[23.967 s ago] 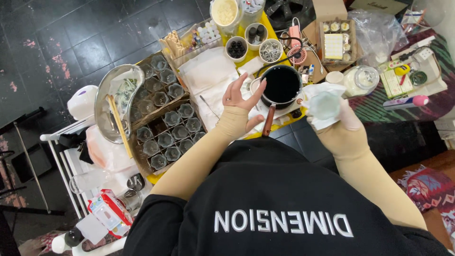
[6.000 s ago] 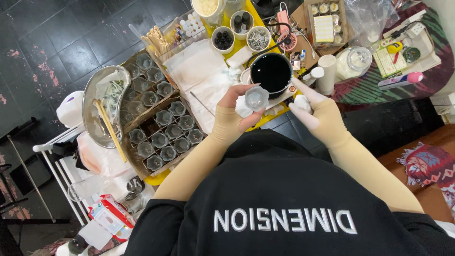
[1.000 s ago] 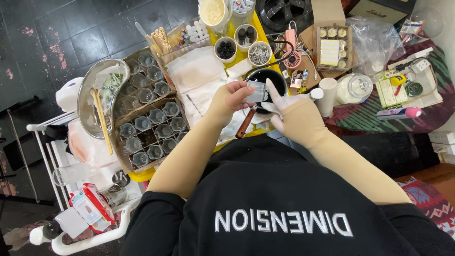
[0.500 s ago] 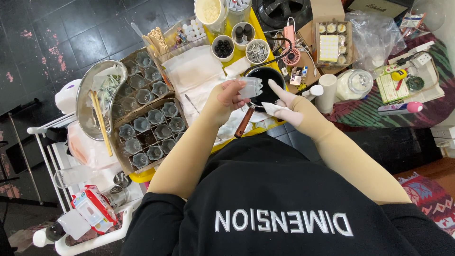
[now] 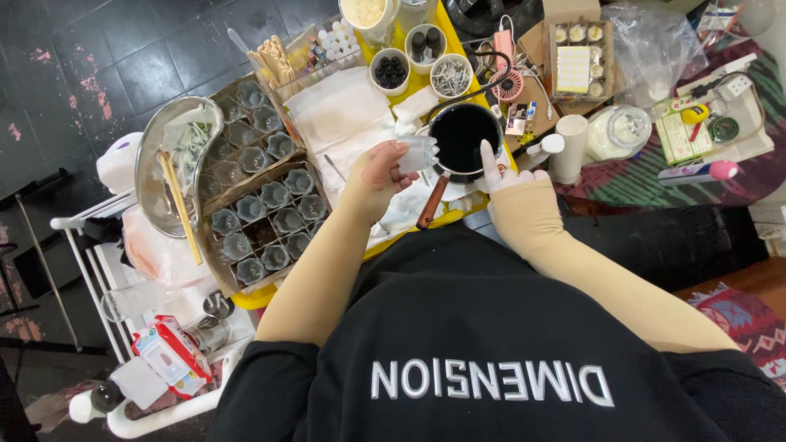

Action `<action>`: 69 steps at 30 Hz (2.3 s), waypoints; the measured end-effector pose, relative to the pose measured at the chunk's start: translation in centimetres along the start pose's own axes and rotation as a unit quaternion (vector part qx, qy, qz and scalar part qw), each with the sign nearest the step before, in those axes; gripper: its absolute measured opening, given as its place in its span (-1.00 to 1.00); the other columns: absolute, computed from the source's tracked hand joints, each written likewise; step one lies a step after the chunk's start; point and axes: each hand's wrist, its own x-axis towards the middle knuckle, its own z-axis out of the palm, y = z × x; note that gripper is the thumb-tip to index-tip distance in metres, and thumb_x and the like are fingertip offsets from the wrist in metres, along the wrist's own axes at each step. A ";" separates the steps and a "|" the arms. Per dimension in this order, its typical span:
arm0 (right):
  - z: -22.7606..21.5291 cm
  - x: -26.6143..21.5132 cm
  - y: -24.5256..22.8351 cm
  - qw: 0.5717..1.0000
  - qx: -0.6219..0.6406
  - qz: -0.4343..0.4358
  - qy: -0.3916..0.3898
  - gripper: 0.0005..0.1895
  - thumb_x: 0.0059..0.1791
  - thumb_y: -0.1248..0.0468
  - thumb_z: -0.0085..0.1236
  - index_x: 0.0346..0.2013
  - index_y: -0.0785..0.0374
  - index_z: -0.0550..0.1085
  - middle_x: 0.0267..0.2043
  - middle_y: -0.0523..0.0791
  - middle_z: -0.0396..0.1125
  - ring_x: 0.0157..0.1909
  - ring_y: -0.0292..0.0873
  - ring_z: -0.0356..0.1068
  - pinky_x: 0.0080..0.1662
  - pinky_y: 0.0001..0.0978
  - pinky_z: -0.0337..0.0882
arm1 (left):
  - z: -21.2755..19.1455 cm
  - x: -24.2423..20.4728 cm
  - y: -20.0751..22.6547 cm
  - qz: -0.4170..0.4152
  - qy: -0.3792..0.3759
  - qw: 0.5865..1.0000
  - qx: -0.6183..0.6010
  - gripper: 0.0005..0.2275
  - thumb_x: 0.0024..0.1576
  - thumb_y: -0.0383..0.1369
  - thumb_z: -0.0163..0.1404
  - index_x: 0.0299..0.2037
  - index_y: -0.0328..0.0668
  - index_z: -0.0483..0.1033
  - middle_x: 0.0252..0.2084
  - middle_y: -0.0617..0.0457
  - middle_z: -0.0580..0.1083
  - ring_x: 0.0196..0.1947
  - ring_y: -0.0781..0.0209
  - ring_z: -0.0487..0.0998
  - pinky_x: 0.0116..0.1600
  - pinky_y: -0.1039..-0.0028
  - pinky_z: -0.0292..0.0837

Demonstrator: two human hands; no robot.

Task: Cleaning a silicone candle mold with a wipe before use.

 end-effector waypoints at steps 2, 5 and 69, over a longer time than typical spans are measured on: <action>0.2 -0.7 -0.3 1.000 0.000 0.004 0.015 -0.08 -0.12 0.22 0.14 0.50 0.37 0.06 -0.36 -0.07 0.36 -0.35 -0.10 0.36 -0.19 -0.18 0.29 | -0.1 -0.2 0.0 -0.003 0.000 1.000 -0.004 -0.72 0.14 -0.17 0.07 -0.07 -0.16 0.49 -0.20 0.08 0.55 -0.28 0.27 0.52 -0.10 0.46 0.41; 0.3 -1.6 -0.6 0.999 -0.008 0.009 0.045 -0.08 -0.14 0.18 0.16 0.48 0.38 0.09 -0.36 -0.10 0.34 -0.32 -0.10 0.34 -0.17 -0.19 0.28 | -0.4 -0.5 -0.1 -0.001 -0.012 1.000 -0.007 -0.72 0.14 -0.17 0.07 -0.07 -0.17 0.49 -0.19 0.07 0.55 -0.27 0.26 0.52 -0.08 0.45 0.42; 4.8 -1.2 -1.1 0.972 -0.219 0.050 0.072 -0.36 0.08 0.34 -0.09 0.50 0.37 0.20 -0.46 -0.17 0.22 -0.39 -0.18 0.23 -0.15 -0.22 0.16 | -3.5 -3.5 -0.8 -0.045 -0.042 0.998 -0.029 -0.67 0.13 -0.17 0.05 -0.01 -0.20 0.44 -0.12 0.04 0.51 -0.24 0.28 0.47 -0.05 0.46 0.42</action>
